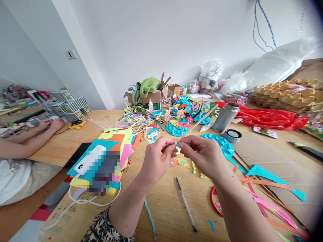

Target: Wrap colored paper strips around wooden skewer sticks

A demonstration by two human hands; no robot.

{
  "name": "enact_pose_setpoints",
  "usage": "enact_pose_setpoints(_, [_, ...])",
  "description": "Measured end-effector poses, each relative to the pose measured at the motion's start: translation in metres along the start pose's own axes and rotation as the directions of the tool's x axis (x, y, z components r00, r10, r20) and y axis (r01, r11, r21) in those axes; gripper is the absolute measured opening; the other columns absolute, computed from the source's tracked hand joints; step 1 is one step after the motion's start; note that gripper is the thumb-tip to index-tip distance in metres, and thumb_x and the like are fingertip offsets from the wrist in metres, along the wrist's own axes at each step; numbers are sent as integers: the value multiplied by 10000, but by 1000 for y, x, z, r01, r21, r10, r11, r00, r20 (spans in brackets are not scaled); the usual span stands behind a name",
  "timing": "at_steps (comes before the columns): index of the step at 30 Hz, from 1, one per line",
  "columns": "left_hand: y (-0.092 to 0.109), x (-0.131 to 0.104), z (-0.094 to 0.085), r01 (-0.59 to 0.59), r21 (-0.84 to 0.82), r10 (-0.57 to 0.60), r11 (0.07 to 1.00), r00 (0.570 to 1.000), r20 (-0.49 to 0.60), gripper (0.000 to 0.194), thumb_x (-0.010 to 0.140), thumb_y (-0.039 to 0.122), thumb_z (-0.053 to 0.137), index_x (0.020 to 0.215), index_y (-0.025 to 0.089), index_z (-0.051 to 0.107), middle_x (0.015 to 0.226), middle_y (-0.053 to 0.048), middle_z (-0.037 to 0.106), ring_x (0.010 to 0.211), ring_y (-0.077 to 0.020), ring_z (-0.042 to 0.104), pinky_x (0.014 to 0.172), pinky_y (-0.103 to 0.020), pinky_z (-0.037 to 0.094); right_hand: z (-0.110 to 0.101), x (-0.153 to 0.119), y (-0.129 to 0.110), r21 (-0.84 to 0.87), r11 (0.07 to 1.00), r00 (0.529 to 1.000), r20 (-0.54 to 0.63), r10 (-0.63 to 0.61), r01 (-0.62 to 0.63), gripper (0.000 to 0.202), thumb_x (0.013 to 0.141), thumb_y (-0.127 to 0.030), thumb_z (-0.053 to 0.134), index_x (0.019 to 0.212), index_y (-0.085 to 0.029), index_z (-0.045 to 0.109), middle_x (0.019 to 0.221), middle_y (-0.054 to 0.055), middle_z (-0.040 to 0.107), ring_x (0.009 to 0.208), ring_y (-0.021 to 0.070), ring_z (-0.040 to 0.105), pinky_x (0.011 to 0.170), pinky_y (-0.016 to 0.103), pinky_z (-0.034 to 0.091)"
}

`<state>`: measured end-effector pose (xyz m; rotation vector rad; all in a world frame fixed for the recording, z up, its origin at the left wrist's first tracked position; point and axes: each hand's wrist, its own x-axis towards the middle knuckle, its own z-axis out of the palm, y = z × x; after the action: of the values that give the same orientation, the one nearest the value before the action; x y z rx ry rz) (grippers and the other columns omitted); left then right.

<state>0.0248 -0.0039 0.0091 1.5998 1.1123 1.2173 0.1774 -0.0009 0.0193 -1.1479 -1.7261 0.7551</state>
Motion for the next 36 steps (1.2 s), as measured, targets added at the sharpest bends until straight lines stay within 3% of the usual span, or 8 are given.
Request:
enact_pose_setpoints(5, [5, -1, -1, 27, 109, -26, 994, 1000, -6, 136, 876, 256, 481, 864, 167, 584, 654, 15, 574, 525, -91, 558, 492, -197, 435, 1, 1, 0, -67, 998, 1000, 9, 12, -11, 222, 860, -319, 555, 766, -167, 685, 709, 40, 691, 628, 147, 596, 555, 254, 443])
enact_pose_setpoints(10, [1, 4, -5, 158, -177, -133, 971, 980, 147, 192, 858, 335, 526, 826, 152, 573, 628, 35, 517, 474, -54, 432, 450, -181, 336, 1, 2, -1, -49, 999, 1000, 22, 16, -15, 232, 856, -338, 560, 779, -157, 684, 677, 39, 679, 605, 148, 600, 547, 254, 454])
enact_pose_setpoints(16, [-1, 8, -12, 383, -485, -221, 786, 907, 358, 206, 792, 312, 641, 808, 120, 567, 615, 33, 494, 434, -7, 332, 427, -168, 193, -4, 1, 0, -14, 1000, 998, 58, -3, 4, 236, 853, -347, 571, 768, -154, 679, 644, 24, 654, 563, 127, 564, 521, 241, 424])
enact_pose_setpoints(22, [-4, 12, -17, 580, -561, -247, 591, 792, 558, 177, 798, 257, 649, 756, 116, 552, 586, 46, 440, 396, 15, 222, 409, -147, 154, -7, 1, -1, -24, 1000, 996, 90, -10, 13, 218, 858, -317, 560, 755, -155, 665, 657, 21, 651, 574, 123, 550, 529, 242, 414])
enact_pose_setpoints(27, [-8, 15, -16, 662, -597, -242, 453, 736, 633, 78, 811, 166, 610, 779, 121, 554, 572, 53, 405, 394, 9, 194, 390, -112, 159, -9, 1, 1, -65, 997, 994, 106, -40, 47, 230, 868, -321, 543, 744, -157, 648, 665, 22, 644, 587, 125, 539, 539, 243, 411])
enact_pose_setpoints(31, [-7, 15, -15, 654, -621, -247, 432, 748, 616, 104, 788, 154, 620, 754, 132, 524, 588, 50, 408, 397, 9, 205, 369, -98, 125, -9, 2, 2, -92, 995, 992, 120, -37, 48, 220, 870, -316, 534, 765, -156, 641, 651, 19, 635, 570, 123, 520, 531, 244, 407])
enact_pose_setpoints(36, [-5, 12, -13, 605, -619, -269, 501, 789, 552, 186, 798, 253, 637, 735, 143, 500, 560, 58, 394, 393, 3, 203, 356, -104, 102, -7, 2, 0, -103, 992, 989, 137, -57, 71, 204, 883, -300, 508, 797, -159, 627, 719, 38, 659, 619, 137, 544, 568, 258, 424])
